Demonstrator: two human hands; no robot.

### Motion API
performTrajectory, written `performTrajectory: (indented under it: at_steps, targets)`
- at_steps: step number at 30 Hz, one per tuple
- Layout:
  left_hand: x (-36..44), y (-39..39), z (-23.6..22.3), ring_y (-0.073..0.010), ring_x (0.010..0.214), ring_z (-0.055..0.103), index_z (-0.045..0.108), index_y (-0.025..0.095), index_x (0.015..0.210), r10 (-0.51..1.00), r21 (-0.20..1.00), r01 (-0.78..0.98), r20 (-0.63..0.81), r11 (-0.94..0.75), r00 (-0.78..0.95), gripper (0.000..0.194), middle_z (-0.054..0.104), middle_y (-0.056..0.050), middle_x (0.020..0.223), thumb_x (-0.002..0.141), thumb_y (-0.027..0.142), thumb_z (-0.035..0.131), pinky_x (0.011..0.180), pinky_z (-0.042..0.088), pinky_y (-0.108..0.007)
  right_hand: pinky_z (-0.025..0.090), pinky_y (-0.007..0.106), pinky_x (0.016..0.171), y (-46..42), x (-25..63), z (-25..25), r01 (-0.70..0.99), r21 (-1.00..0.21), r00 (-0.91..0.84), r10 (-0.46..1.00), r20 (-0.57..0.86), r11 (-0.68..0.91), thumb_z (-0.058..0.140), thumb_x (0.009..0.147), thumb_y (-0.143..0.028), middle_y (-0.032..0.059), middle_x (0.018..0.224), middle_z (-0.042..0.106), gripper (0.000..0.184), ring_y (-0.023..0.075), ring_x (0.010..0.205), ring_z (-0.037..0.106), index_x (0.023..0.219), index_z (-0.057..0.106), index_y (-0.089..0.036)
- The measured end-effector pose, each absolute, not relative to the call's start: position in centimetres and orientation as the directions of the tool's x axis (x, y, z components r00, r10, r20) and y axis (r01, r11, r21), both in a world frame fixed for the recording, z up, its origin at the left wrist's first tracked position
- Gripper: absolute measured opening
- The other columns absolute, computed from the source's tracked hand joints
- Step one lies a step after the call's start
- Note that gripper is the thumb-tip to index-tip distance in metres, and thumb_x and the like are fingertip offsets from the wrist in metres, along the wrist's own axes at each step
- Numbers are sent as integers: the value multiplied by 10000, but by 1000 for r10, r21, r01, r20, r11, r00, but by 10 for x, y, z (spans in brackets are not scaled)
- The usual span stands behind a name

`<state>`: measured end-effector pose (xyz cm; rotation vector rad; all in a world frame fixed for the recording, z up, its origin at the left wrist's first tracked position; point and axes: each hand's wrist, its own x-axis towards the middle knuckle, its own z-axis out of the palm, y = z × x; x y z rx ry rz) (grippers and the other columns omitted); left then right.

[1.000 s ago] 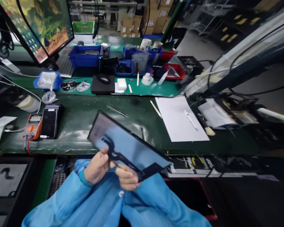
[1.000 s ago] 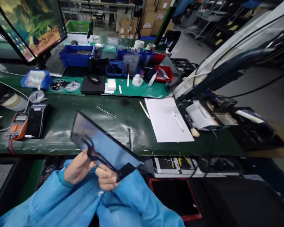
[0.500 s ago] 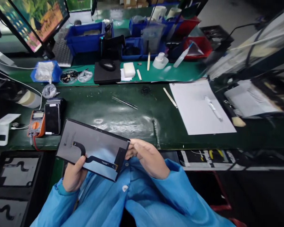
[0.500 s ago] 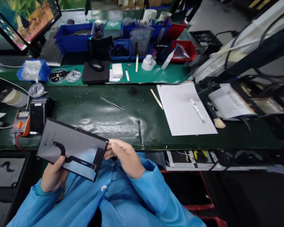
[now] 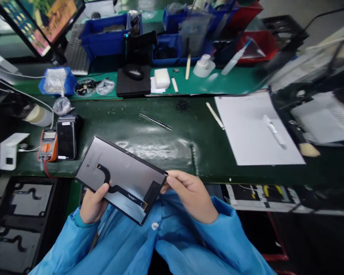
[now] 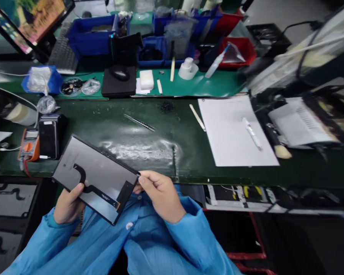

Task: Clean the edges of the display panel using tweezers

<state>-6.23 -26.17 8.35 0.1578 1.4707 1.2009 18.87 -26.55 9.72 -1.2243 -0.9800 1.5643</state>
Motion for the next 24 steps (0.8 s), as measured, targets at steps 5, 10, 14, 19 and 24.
performTrajectory:
  at_steps: [5, 10, 14, 19, 24]
  targets:
    - [-68, -263, 79, -235, 924, 690, 689, 148, 878, 738, 771, -445, -607, 455, -295, 659, 714, -26, 810, 335, 373, 987, 915, 580, -374, 586, 311, 647, -265, 193, 86, -99, -939, -98, 942, -321, -330, 663, 866, -593, 68, 686, 728, 431, 200, 642, 687, 752, 735, -183]
    - [-83, -269, 68, -254, 1088, 643, 692, 134, 1038, 867, 875, -270, -458, 402, -194, 595, 719, -73, 975, 565, 419, 914, 1060, 484, -386, 561, 308, 641, -267, 196, 79, -18, -937, -94, 933, -347, -350, 646, 853, -639, 63, 651, 699, 483, 196, 626, 660, 720, 704, -179]
    - [-92, -273, 64, -266, 1078, 640, 696, 130, 1056, 897, 907, -173, -411, 385, -160, 565, 717, -93, 998, 619, 438, 878, 1040, 486, -382, 549, 322, 651, -269, 197, 77, -5, -932, -95, 928, -360, -362, 645, 847, -644, 64, 659, 699, 484, 203, 628, 648, 718, 701, -181]
    - [-93, -274, 66, -258, 1055, 652, 697, 136, 1064, 883, 892, -189, -441, 411, -160, 584, 719, -88, 1017, 599, 431, 890, 1006, 507, -361, 547, 318, 664, -271, 196, 80, -34, -933, -127, 927, -352, -358, 644, 857, -626, 71, 698, 726, 468, 217, 671, 677, 722, 721, -184]
    - [-90, -271, 75, -265, 1031, 668, 698, 133, 929, 864, 879, -223, -463, 421, -196, 518, 713, -64, 851, 547, 409, 914, 981, 530, -360, 564, 326, 658, -272, 194, 83, -61, -936, -148, 930, -336, -347, 633, 870, -619, 76, 691, 730, 473, 213, 658, 677, 720, 731, -180]
